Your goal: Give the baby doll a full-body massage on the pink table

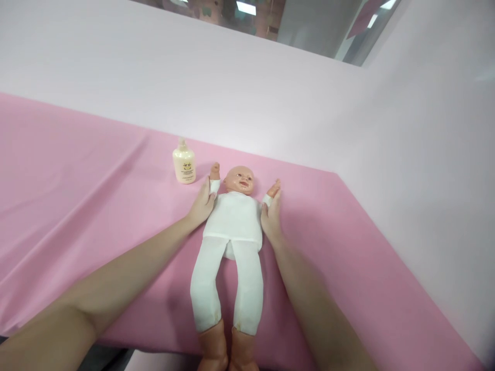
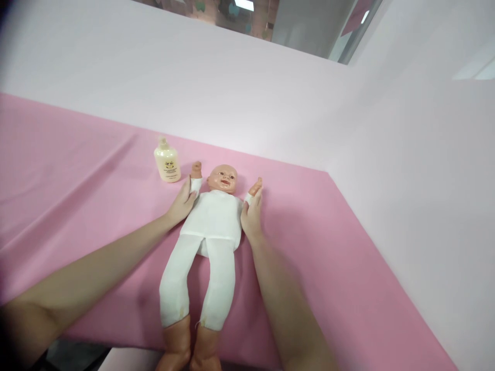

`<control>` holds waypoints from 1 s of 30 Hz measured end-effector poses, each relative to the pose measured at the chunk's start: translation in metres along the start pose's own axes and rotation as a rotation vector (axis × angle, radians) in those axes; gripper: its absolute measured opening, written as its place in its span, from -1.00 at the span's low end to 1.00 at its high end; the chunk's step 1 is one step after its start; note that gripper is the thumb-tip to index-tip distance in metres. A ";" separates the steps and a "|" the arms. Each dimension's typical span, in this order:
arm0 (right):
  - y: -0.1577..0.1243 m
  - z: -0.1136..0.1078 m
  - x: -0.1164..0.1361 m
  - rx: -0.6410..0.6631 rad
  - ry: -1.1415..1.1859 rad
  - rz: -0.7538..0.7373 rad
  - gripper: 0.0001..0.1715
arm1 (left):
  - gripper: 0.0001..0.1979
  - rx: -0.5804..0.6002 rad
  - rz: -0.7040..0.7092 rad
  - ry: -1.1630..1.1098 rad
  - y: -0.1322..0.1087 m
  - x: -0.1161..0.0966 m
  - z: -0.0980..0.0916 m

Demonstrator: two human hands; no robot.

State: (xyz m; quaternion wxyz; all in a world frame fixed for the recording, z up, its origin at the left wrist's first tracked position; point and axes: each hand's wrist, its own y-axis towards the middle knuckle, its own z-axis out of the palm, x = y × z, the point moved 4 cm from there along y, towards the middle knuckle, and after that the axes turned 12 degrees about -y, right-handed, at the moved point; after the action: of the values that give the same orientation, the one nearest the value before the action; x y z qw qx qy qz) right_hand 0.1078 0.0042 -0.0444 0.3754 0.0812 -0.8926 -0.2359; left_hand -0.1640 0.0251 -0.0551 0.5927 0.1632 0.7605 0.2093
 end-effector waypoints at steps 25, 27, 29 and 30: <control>-0.002 -0.011 0.010 -0.155 0.100 0.001 0.03 | -0.25 -0.037 0.021 -0.084 -0.003 -0.016 -0.003; -0.005 -0.010 0.015 -0.143 0.099 -0.038 0.02 | -0.39 0.004 0.066 -0.069 -0.005 -0.025 -0.001; -0.008 -0.009 0.020 -0.099 0.079 -0.076 -0.14 | -0.58 0.060 0.075 -0.029 -0.007 -0.032 0.001; -0.009 -0.009 0.022 -0.071 0.058 -0.096 -0.27 | -0.64 0.089 0.072 -0.009 -0.007 -0.034 0.002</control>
State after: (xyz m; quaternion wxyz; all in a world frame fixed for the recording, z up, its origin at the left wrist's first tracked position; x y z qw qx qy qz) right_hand 0.0980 -0.0137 -0.0292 0.3919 0.1175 -0.8675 -0.2829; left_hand -0.1533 0.0026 -0.0308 0.5805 0.2174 0.7599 0.1957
